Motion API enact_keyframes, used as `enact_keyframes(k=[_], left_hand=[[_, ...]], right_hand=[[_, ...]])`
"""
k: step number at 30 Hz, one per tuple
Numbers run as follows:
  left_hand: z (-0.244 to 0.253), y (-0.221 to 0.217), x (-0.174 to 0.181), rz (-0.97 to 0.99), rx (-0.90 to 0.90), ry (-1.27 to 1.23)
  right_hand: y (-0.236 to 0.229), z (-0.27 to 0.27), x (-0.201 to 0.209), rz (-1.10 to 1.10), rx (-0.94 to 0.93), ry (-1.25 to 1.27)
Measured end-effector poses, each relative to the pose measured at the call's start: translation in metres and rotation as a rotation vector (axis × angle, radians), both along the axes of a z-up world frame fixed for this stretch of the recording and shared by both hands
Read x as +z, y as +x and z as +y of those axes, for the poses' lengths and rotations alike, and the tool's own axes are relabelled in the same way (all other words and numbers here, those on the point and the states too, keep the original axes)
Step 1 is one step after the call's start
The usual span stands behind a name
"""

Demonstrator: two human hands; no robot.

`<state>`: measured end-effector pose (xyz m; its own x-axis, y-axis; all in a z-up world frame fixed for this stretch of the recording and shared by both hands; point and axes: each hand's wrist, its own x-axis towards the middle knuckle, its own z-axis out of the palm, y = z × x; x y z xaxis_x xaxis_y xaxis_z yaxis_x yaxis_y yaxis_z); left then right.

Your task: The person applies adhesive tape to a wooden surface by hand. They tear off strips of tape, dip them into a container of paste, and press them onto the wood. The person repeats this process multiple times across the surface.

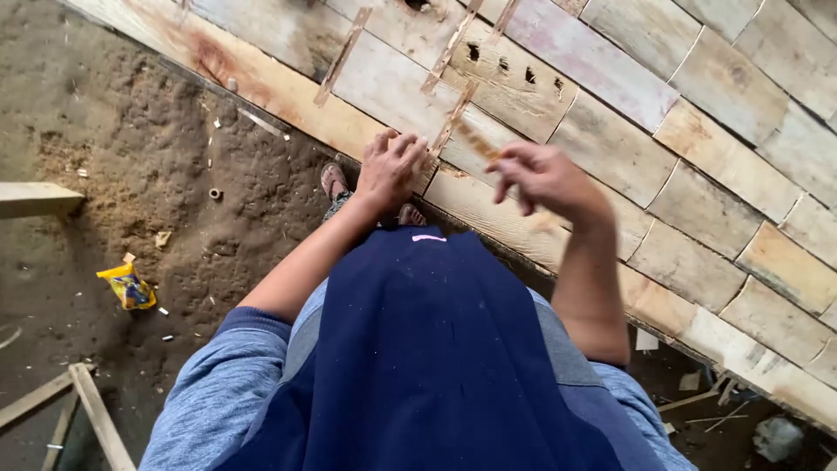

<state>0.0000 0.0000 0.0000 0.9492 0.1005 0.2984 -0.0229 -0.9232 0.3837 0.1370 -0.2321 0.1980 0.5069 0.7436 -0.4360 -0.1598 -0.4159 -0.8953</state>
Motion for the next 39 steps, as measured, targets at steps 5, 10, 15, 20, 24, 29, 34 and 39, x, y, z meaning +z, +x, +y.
enact_keyframes(k=[5, 10, 15, 20, 24, 29, 34, 39], left_hand=[[0.011, -0.007, -0.034, -0.035, -0.007, -0.038], [0.023, -0.023, -0.038, -0.053, 0.046, -0.549], [0.006, -0.033, -0.023, -0.334, -0.138, -0.251], [-0.027, -0.045, -0.002, -0.361, -0.224, -0.067], [-0.039, -0.047, 0.009, -0.345, -0.154, 0.128], [-0.048, -0.054, 0.000, -0.236, -0.136, 0.150], [-0.055, -0.054, -0.001, -0.111, -0.113, 0.144], [-0.058, -0.052, -0.015, -0.090, -0.125, 0.116]], right_hand=[[-0.022, 0.019, -0.030, 0.074, 0.123, -0.122], [-0.027, 0.026, -0.073, 0.182, 0.254, -0.238], [-0.018, 0.015, -0.133, 0.156, 0.299, -0.439], [-0.015, 0.016, -0.148, 0.117, 0.285, -0.463], [-0.014, 0.019, -0.150, 0.082, 0.287, -0.492], [-0.012, 0.016, -0.170, 0.093, 0.267, -0.494], [-0.015, 0.019, -0.169, 0.094, 0.223, -0.475], [-0.021, 0.024, -0.164, 0.037, 0.208, -0.535]])
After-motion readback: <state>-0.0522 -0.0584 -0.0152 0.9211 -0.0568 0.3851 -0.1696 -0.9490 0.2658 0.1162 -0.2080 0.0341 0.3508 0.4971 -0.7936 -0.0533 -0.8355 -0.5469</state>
